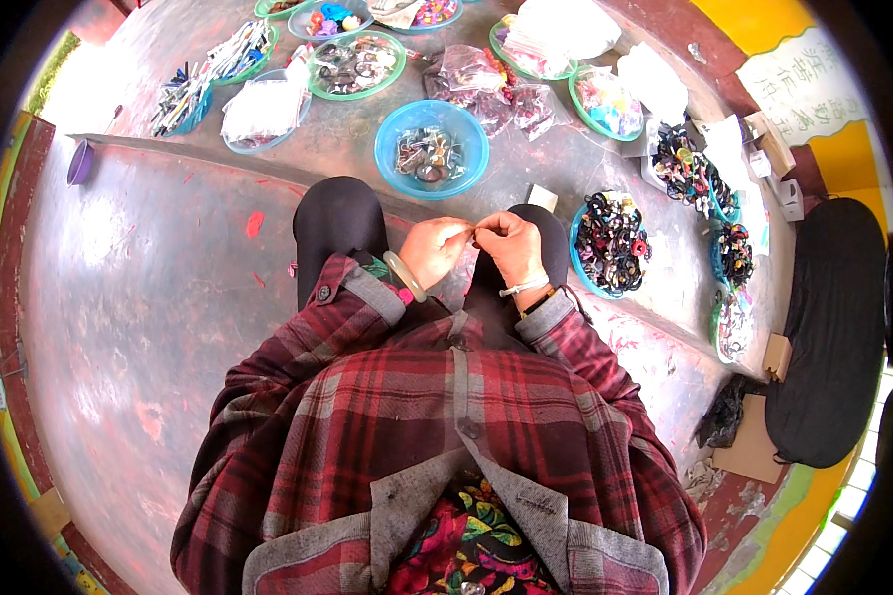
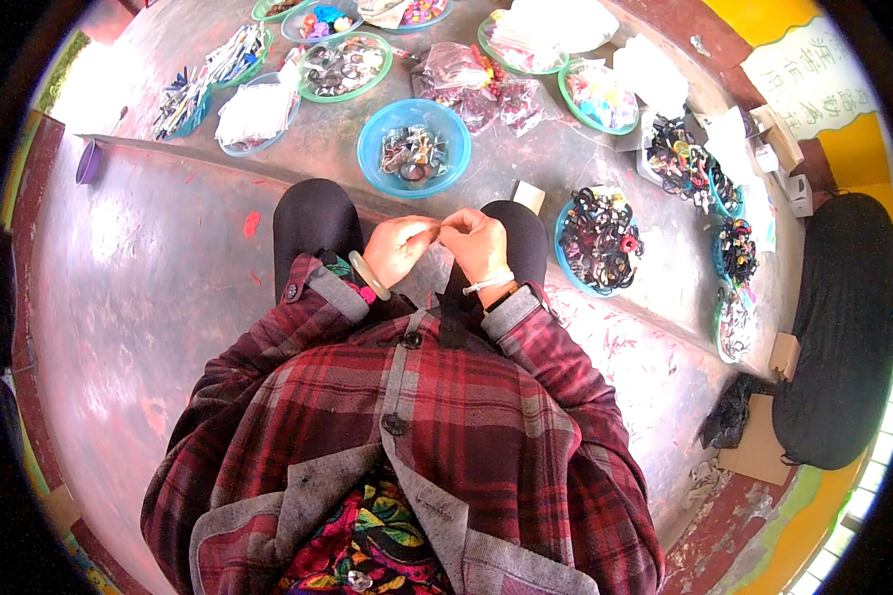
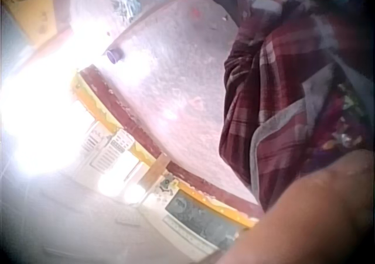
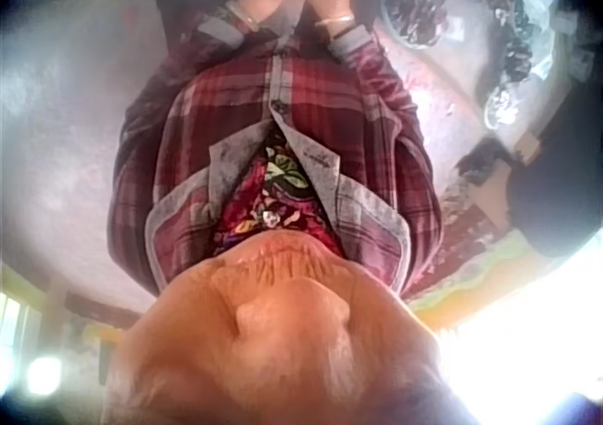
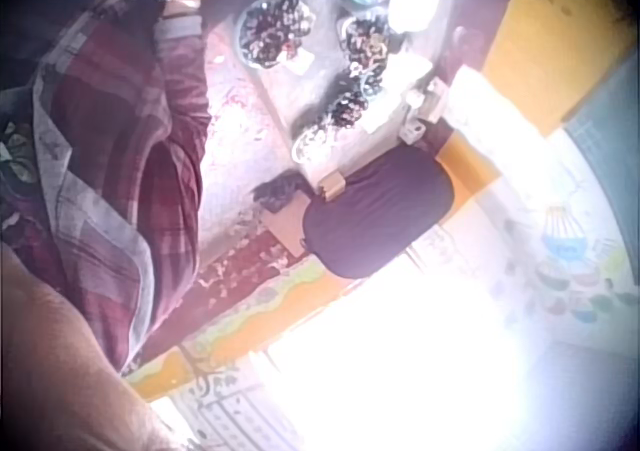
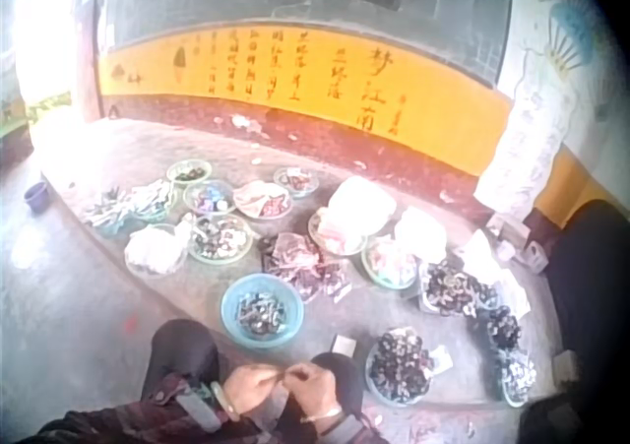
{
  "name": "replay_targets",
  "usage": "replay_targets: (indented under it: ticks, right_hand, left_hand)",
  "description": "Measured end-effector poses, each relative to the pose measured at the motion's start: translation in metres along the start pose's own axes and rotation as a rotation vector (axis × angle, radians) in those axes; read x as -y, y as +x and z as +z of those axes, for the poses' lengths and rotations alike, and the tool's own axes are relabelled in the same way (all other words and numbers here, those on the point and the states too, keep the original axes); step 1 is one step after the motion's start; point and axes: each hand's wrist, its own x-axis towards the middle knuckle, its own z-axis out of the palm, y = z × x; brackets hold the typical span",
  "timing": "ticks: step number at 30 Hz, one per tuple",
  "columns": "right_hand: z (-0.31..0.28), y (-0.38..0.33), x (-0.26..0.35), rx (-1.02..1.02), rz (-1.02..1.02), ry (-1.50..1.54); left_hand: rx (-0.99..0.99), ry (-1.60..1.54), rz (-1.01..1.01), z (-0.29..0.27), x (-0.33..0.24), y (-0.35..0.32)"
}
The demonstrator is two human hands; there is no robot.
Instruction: The person sits on the floor and packs small hair accessories into clear plastic bags. They pick up items from bowls, place them into bags, and seal the bags one by one.
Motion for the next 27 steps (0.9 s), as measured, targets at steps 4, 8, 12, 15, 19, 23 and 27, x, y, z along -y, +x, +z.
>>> replay_targets:
  ticks: [4, 8, 12, 15, 19, 23, 27]
  right_hand:
    - [-0.006, -0.001, 0.009, 0.003, 0.128, 0.211]
    - [-0.017, -0.002, 0.014, -0.009, 0.155, 0.305]
    - [-0.036, -0.004, 0.01, -0.03, 0.133, 0.316]
    - [-0.059, -0.008, 0.004, -0.083, 0.078, 0.32]
    - [-0.104, -0.018, -0.016, -0.237, 0.027, 0.403]
    - [-0.152, -0.042, -0.033, -0.447, 0.044, 0.315]
    - [-0.194, -0.072, -0.076, -0.641, 0.116, 0.018]
  left_hand:
    - [0.007, -0.184, -0.173, -0.001, 0.001, 0.001]
    - [-0.041, -0.533, -0.369, -0.002, -0.001, 0.002]
    - [-0.043, -0.716, -0.425, -0.006, -0.006, 0.002]
    - [-0.035, -0.8, -0.492, -0.006, -0.006, 0.004]
    - [-0.059, -0.825, -0.499, -0.007, -0.003, 0.004]
    - [-0.041, -0.807, -0.55, -0.009, -0.005, 0.004]
    - [-0.031, -0.784, -0.534, -0.008, -0.002, 0.002]
